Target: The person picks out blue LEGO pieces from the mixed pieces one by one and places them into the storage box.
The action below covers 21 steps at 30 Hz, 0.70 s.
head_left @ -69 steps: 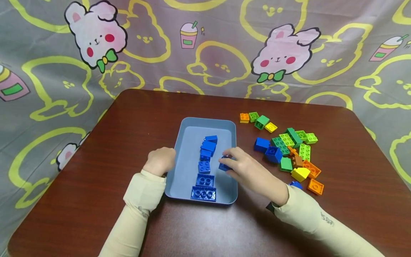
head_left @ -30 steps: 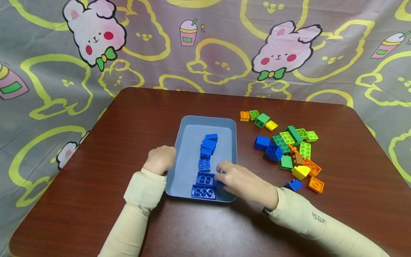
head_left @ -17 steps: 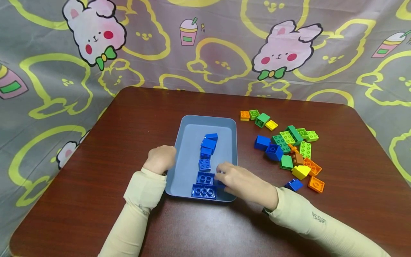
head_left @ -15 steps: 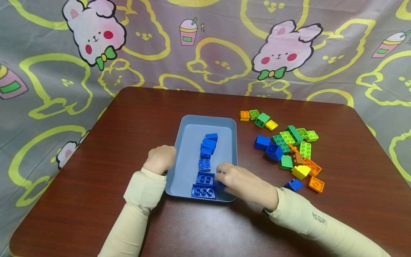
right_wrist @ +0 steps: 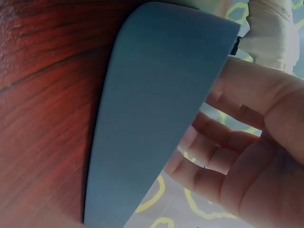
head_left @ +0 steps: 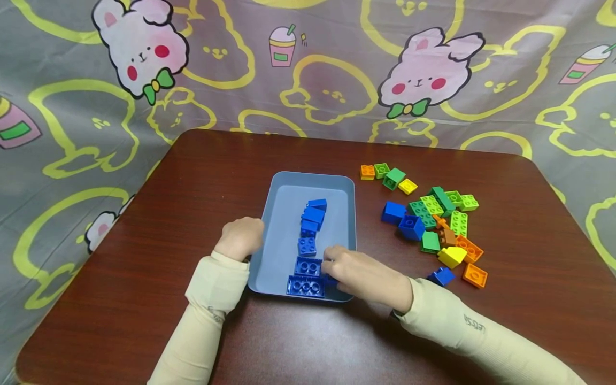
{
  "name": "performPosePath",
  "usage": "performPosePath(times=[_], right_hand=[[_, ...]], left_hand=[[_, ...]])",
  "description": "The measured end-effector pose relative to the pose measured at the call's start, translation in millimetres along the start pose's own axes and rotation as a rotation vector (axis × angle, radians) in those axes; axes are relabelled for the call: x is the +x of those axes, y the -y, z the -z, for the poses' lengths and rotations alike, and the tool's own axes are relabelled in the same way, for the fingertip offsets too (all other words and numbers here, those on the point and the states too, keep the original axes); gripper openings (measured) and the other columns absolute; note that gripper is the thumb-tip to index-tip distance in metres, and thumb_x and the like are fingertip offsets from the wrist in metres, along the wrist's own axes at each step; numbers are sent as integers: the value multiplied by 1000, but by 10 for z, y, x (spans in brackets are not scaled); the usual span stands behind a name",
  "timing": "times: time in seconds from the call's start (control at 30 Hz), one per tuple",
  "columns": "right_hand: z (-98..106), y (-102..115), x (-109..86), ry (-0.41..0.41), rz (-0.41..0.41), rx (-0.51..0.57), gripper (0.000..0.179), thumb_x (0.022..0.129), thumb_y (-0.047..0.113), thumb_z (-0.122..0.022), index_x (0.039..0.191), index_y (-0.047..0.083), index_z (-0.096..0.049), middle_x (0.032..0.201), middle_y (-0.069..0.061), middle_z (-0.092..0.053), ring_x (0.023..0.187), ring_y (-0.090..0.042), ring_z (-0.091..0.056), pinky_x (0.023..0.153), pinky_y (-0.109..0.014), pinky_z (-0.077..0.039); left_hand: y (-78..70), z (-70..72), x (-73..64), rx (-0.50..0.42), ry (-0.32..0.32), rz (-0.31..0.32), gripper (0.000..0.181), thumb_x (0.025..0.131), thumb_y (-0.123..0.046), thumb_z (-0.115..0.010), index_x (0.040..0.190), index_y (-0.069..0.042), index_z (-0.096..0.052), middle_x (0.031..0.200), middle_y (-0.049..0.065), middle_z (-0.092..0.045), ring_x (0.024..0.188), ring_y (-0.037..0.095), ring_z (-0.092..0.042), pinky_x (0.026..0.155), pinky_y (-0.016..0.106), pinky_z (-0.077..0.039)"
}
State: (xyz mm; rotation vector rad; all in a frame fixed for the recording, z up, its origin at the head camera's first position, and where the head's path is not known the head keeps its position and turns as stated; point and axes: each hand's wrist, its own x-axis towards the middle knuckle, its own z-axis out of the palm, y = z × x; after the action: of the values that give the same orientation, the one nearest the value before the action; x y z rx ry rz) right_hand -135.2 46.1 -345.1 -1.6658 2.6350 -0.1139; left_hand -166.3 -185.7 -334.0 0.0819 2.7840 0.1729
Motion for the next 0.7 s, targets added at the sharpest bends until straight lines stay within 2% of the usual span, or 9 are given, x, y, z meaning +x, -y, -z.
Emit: performPosePath(times=[0.2,0.7], right_hand=[[-54,19,10,-9,10,-25,23,69,7,-76,89,4,-65,74,-1,-47,68,-9,-46,55,-15,-44],[-98,12,38,-1,25,-18,29,67,8,-78,92,4,-64,76,-1,-49,72,-8,-48,60,-15,-45]], left_hand=[[1,1,1,-3,-7,-6,21,86,-3,-43,88,-2,-64,85,14,-60,71,26,-57,57,44,-45],[-5,16,2,-5,9,7,21,87,-3,-43,85,-3,-64,81,12,-59,68,23,-55,57,42,-45]])
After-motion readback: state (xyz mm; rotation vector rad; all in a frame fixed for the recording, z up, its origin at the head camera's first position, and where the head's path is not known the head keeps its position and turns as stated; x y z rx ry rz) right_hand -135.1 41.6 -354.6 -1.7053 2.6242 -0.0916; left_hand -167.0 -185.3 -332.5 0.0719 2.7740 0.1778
